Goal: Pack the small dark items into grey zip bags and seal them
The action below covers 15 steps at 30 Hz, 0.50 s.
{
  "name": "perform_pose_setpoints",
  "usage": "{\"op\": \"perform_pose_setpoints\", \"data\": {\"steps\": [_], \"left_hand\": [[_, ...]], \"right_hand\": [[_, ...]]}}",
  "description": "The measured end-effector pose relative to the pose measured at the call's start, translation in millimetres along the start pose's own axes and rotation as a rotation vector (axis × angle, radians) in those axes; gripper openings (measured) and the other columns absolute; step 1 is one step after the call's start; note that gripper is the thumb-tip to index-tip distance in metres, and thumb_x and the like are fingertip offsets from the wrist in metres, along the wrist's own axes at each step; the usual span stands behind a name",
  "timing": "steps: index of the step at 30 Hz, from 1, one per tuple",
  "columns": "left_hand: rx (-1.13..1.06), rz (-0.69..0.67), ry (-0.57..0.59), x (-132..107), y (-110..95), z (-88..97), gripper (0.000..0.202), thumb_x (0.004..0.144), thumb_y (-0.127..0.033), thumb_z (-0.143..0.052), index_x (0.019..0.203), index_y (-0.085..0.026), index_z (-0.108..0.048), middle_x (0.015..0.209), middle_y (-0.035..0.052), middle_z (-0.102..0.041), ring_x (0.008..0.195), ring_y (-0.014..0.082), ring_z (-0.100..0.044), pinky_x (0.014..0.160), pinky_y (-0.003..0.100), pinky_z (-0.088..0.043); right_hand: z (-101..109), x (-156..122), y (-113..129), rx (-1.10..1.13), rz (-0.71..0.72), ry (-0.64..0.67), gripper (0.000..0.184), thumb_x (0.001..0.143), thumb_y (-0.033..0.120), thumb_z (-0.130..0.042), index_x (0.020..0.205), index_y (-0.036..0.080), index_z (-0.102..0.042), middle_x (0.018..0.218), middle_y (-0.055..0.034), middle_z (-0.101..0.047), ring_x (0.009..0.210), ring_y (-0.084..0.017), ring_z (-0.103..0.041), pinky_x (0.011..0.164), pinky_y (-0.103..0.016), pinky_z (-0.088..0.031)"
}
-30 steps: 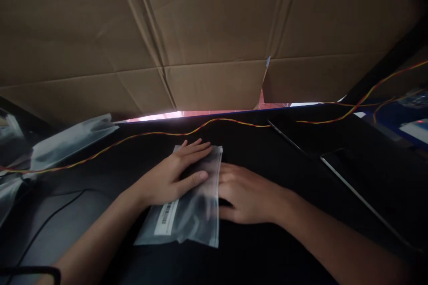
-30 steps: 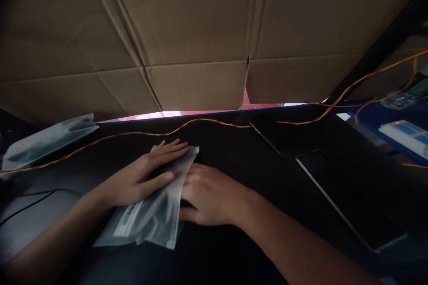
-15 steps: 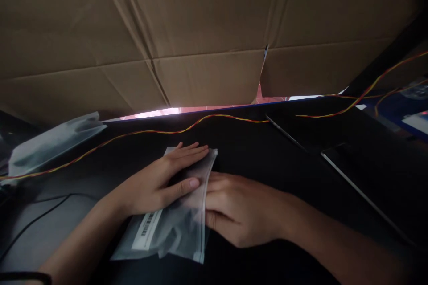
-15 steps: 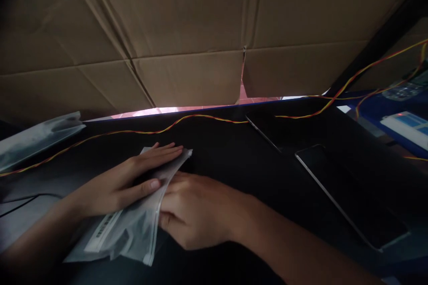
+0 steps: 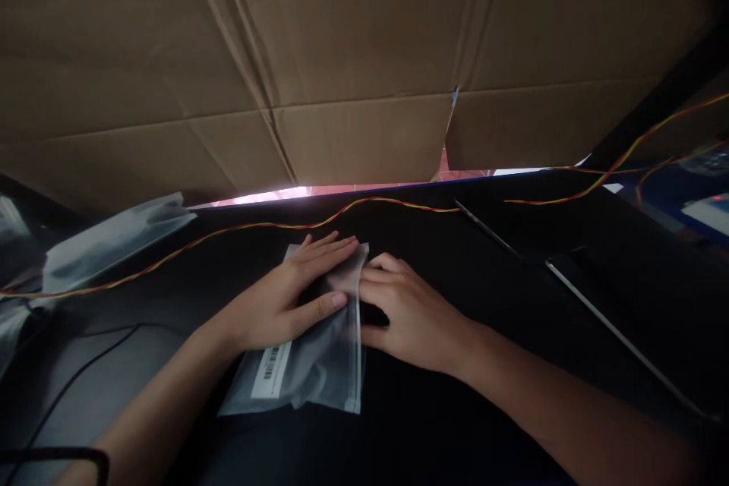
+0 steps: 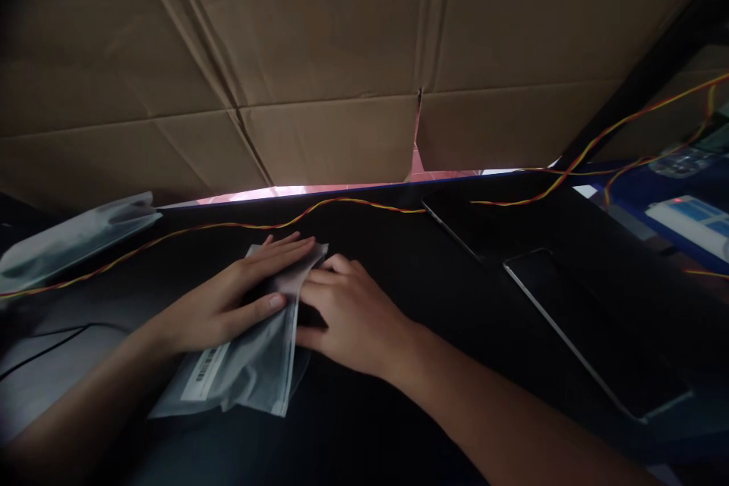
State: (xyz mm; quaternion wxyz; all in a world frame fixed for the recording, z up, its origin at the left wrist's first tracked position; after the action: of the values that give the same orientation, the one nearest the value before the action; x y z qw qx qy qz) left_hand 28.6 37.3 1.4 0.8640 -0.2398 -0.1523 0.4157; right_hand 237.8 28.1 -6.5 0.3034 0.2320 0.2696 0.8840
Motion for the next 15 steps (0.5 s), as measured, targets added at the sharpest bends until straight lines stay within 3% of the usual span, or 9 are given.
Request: {"op": "perform_pose_setpoints", "data": {"steps": [7,11,15], "left_hand": [[0.022,0.011,0.076,-1.2,-2.5,1.7,0.076,0.106,-0.06,-0.058,0.172,-0.036,-0.029,0.179,0.0037,-0.031,0.168,0.0361,-0.02,0.136,0.068,-0.011],[0.043,0.041,0.104,-1.6,-2.7,4.6,0.084,0.104,-0.065,-0.058,0.174,-0.035,-0.022,0.182,0.0053,-0.024,0.169,0.0362,-0.016,0.136,0.068,-0.012],[0.049,0.07,0.116,-2.0,-3.9,4.6,0.092,0.101,-0.068,-0.062,0.174,-0.033,-0.021,0.182,0.0092,-0.019,0.168,0.0399,-0.011,0.133,0.073,-0.011]], "right_hand": [[10.8,-1.8,-10.4,-0.05,-0.101,0.012,0.028,0.101,0.032,-0.076,0.128,0.025,-0.075,0.134,-0.0039,-0.077,0.13,-0.033,-0.056,0.11,-0.055,-0.046],[26.7,-0.8,-25.0,0.113,-0.056,-0.064,0.03,0.105,0.022,-0.068,0.134,0.031,-0.074,0.14,-0.0032,-0.075,0.13,-0.023,-0.064,0.114,-0.046,-0.049],[33.4,-0.4,-33.3,0.05,-0.148,-0.178,0.016,0.098,0.021,-0.077,0.114,0.024,-0.077,0.122,-0.0043,-0.08,0.117,-0.023,-0.07,0.106,-0.043,-0.053]]}}
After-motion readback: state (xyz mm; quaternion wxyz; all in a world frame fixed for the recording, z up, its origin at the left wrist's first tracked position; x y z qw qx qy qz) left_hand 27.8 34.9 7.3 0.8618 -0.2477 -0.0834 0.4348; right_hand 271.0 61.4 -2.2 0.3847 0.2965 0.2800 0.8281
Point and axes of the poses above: each hand's wrist, its own x-axis towards the middle knuckle, its own z-axis out of the back of the hand, y = z × x, the point moved 3 cm from there along x, towards the middle knuckle
